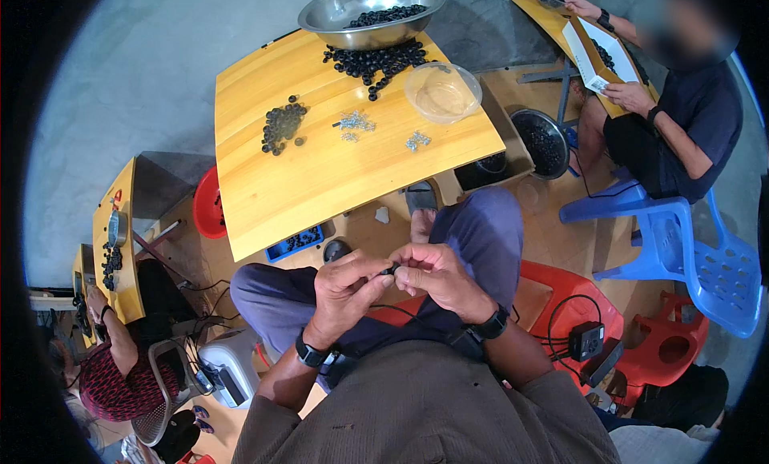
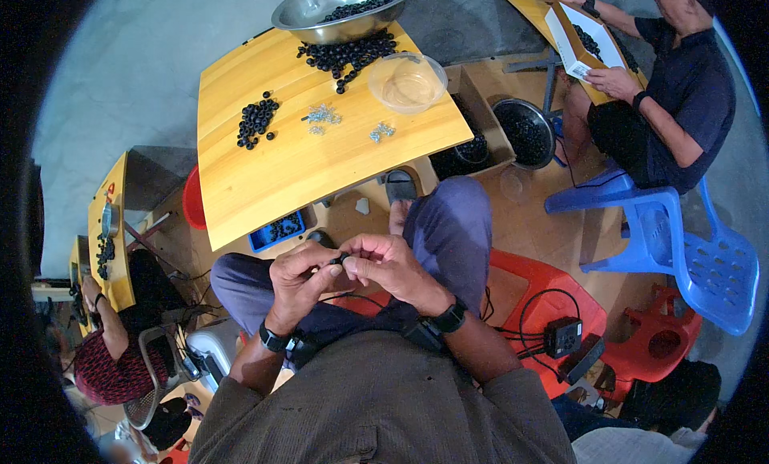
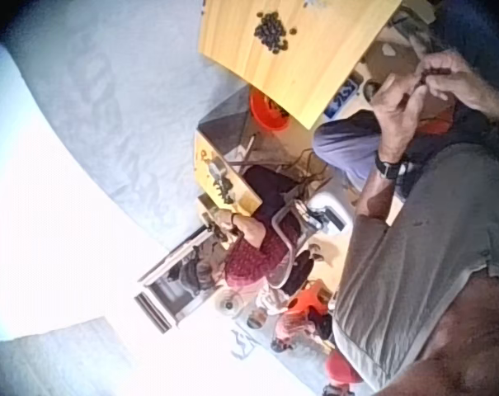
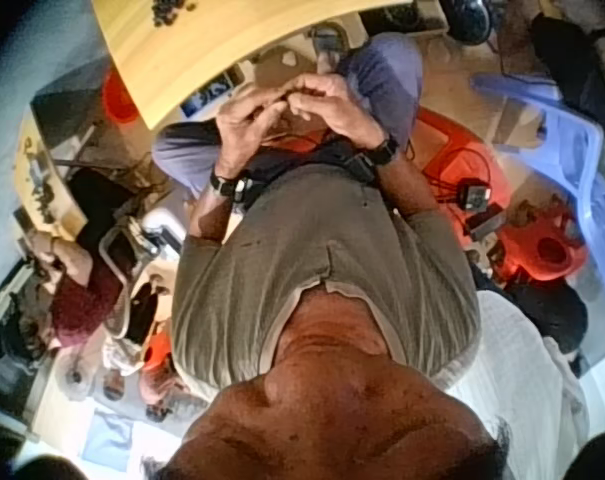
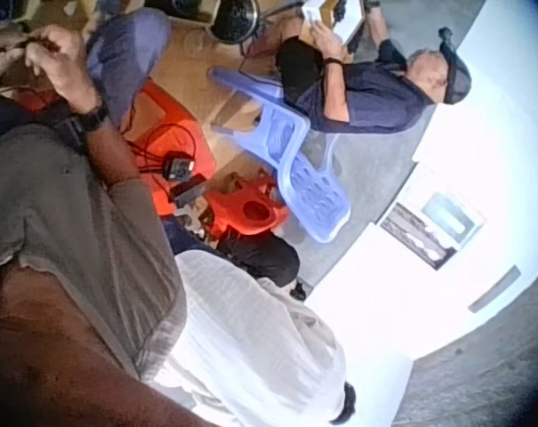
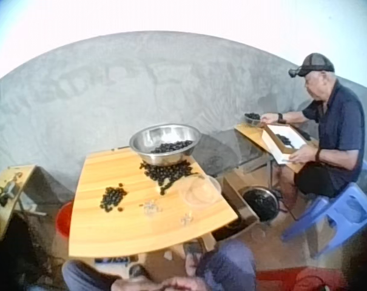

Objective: The worker is sorting small black plastic components and small metal rings at a workbench.

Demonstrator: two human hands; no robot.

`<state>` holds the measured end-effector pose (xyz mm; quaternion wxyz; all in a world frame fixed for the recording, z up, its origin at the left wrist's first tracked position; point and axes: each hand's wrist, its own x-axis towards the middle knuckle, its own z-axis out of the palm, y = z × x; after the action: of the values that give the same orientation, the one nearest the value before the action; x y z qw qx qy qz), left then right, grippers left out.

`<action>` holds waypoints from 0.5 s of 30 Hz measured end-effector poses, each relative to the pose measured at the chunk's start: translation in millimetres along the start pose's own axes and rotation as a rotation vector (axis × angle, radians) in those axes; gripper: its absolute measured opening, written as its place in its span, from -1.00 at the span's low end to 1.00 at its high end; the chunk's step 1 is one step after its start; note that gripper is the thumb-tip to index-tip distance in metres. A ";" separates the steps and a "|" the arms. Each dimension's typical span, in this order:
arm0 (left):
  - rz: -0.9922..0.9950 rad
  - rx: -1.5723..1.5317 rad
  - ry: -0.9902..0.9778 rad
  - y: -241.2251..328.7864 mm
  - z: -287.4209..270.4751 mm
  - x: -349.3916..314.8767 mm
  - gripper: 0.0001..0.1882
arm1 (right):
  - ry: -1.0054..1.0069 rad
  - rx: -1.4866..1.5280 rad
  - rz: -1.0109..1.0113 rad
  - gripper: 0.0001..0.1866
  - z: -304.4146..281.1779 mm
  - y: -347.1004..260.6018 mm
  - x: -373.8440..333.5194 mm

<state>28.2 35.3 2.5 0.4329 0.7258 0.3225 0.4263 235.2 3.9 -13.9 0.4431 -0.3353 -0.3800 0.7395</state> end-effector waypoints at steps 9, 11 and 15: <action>-0.092 -0.151 0.019 3.0 5.7 -4.6 -0.81 | -0.103 0.125 0.017 -0.73 -8.1 10.9 -1.8; 0.019 -0.079 0.006 1.0 3.0 -0.5 -0.82 | -0.080 0.132 0.023 -0.72 -5.7 9.7 -2.2; 0.098 0.167 -0.077 9.3 -1.8 7.2 -0.79 | 0.008 0.096 0.030 -0.72 2.1 1.3 -6.7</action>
<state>30.5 38.0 13.8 0.3616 0.7901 0.3043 0.3903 235.5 -3.2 -12.9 0.4491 -0.3220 -0.3375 0.7620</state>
